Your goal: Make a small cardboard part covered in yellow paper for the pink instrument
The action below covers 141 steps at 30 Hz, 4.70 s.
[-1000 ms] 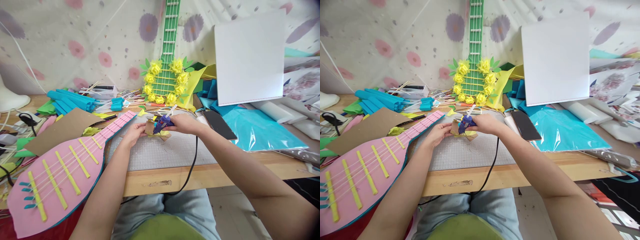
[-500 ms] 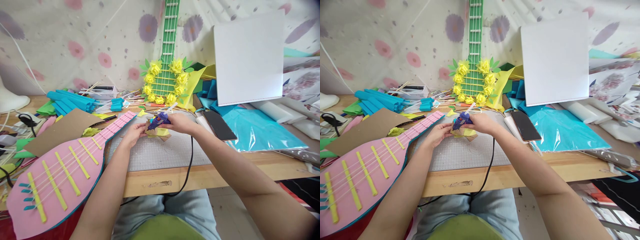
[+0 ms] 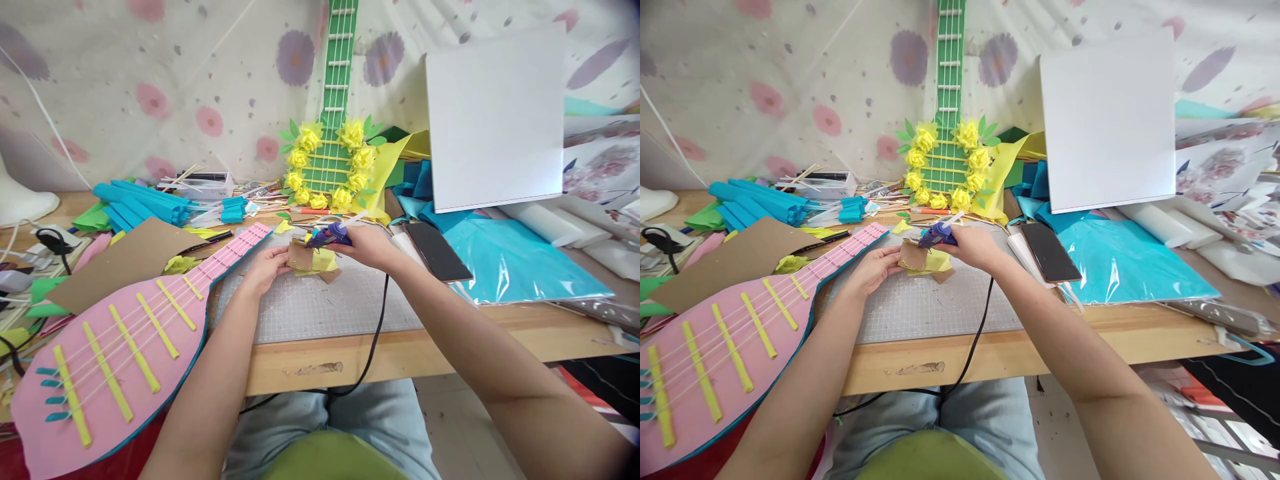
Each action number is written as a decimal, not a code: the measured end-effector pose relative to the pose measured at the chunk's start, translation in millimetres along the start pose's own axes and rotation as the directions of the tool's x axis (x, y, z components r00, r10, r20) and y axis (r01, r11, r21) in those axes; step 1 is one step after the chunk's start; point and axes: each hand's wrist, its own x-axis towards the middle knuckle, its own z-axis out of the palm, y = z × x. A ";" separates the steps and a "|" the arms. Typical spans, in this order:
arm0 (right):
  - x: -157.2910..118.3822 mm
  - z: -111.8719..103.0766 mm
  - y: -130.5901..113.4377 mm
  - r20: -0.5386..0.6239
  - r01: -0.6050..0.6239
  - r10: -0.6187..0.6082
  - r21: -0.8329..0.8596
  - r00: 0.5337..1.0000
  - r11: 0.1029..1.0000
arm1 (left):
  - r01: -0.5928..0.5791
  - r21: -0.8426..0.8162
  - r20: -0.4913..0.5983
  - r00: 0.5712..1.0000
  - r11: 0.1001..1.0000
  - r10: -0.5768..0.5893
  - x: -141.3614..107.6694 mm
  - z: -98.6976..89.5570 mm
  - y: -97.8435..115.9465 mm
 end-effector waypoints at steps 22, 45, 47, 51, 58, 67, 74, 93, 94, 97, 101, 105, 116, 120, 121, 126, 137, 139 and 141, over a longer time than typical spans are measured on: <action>-8.1 -21.7 -0.2 0.073 0.168 -0.162 -0.084 0.984 0.982 | 0.022 -0.025 -0.084 0.996 0.999 -0.024 2.0 0.3 -1.0; 3.2 -2.3 -5.4 -0.053 0.076 -0.068 0.174 0.996 0.982 | 0.027 -0.112 -0.095 0.995 0.993 -0.037 2.3 -2.5 0.7; -3.3 -2.0 11.2 -0.133 -0.021 0.074 0.362 0.988 0.932 | 0.014 -0.139 -0.139 0.990 0.990 -0.033 2.6 -2.5 2.3; -15.6 10.6 48.8 -0.203 -0.293 0.456 0.532 0.867 0.794 | -0.035 -0.198 -0.229 0.973 0.979 -0.011 5.0 -3.7 4.4; -22.8 53.2 73.6 -0.191 -0.559 0.631 0.321 0.752 0.764 | -0.077 -0.252 -0.242 0.970 0.965 0.014 8.7 -8.9 3.3; -40.9 52.0 72.4 -0.228 -0.551 0.554 0.082 0.801 0.830 | -0.142 -0.271 -0.282 0.957 0.952 0.063 10.5 -11.6 3.8; -40.0 17.5 20.0 0.092 -0.301 0.296 0.042 0.951 0.953 | -0.150 -0.253 -0.283 0.956 0.956 0.075 11.8 -11.7 3.2; 43.0 34.4 -8.3 0.303 0.182 -0.211 0.120 0.929 0.976 | -0.193 -0.193 -0.234 0.961 0.962 0.146 2.5 -20.7 11.6; 35.7 30.3 -2.8 0.230 0.190 -0.228 0.174 0.946 0.966 | -0.202 -0.184 -0.247 0.957 0.962 0.154 2.6 -20.7 11.3; 9.9 10.8 14.9 0.074 0.136 -0.169 0.329 0.983 0.934 | -0.233 -0.138 -0.268 0.944 0.963 0.190 3.6 -18.6 8.6; -12.8 -16.7 28.0 -0.001 0.081 -0.096 0.547 0.995 0.833 | -0.229 -0.074 -0.251 0.946 0.971 0.204 6.0 -8.2 1.9; -8.3 -21.5 15.0 0.068 0.105 -0.193 0.645 0.979 0.757 | -0.200 -0.050 -0.201 0.962 0.978 0.186 5.6 6.3 -6.7; 14.1 6.3 -29.9 -0.021 0.112 -0.110 0.185 0.994 0.976 | -0.252 -0.079 -0.066 0.967 0.964 0.247 0.5 19.3 -17.1; 14.0 8.6 -27.9 -0.065 0.116 -0.110 0.096 0.992 0.989 | -0.239 -0.083 -0.051 0.970 0.967 0.236 -1.7 22.2 -15.6; 13.8 9.0 -28.0 -0.075 0.121 -0.116 0.072 0.990 0.990 | -0.236 -0.086 -0.050 0.971 0.968 0.232 -2.2 22.8 -15.3; 12.7 10.2 -30.4 -0.100 0.122 -0.124 -0.018 0.987 0.992 | -0.229 -0.090 -0.062 0.973 0.969 0.224 -3.1 23.8 -14.9; 14.2 10.1 -33.3 -0.090 0.118 -0.125 -0.077 0.988 0.990 | -0.204 -0.085 -0.051 0.978 0.975 0.200 -3.1 23.5 -14.2; 14.9 10.0 -33.3 -0.089 0.111 -0.119 -0.089 0.989 0.990 | -0.205 -0.078 -0.046 0.978 0.976 0.202 -2.9 23.1 -14.5; 15.3 10.3 -32.7 -0.096 0.112 -0.121 -0.099 0.988 0.989 | -0.205 -0.073 -0.041 0.978 0.976 0.203 -3.0 22.8 -14.7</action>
